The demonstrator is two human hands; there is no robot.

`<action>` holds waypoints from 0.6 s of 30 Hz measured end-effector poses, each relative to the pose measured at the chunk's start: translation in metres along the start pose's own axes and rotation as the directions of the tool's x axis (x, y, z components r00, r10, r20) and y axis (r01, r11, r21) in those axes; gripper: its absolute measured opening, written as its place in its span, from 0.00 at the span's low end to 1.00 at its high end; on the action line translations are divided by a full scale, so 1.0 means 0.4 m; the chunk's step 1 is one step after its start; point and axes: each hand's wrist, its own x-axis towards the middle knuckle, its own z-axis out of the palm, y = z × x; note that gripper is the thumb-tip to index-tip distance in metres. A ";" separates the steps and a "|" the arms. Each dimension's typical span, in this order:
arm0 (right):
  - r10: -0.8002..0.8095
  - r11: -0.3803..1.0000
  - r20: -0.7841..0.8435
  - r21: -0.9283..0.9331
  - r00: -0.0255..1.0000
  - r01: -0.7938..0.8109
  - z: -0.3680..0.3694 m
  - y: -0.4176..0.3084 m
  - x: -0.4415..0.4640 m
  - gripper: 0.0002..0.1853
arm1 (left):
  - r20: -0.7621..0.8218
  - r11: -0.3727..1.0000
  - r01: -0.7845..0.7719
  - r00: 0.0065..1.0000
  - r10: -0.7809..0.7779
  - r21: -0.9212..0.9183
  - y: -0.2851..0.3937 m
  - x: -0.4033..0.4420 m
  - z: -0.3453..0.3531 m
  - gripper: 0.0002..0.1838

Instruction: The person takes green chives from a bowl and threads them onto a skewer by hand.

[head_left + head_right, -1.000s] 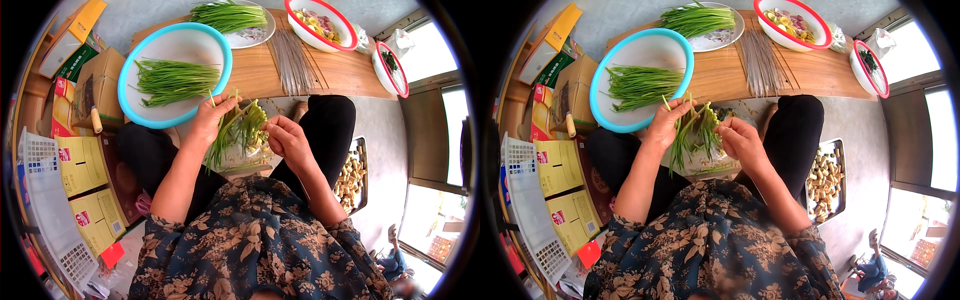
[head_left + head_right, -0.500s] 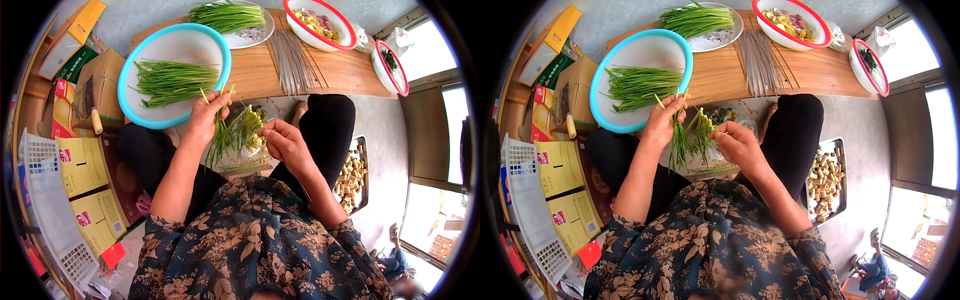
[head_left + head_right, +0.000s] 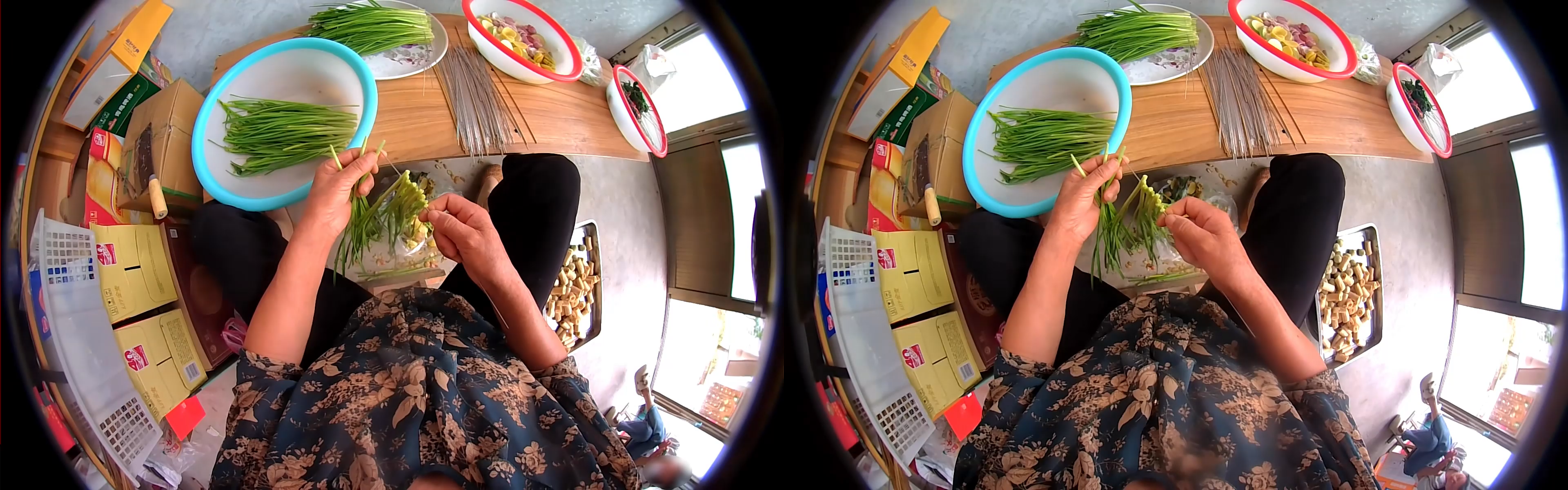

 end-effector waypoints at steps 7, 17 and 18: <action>-0.002 1.000 0.000 0.000 1.000 0.002 -0.002 0.005 0.001 0.09 | 0.003 1.000 -0.015 1.000 0.015 0.015 0.000 0.000 -0.002 0.10; 0.000 1.000 0.005 -0.023 1.000 0.000 -0.002 -0.001 -0.003 0.09 | 0.032 0.996 -0.067 0.997 0.065 0.065 0.001 0.002 -0.005 0.10; 0.000 1.000 0.013 -0.012 1.000 0.000 -0.004 0.001 -0.003 0.09 | 0.032 0.993 -0.080 0.996 0.077 0.084 0.004 0.000 -0.003 0.10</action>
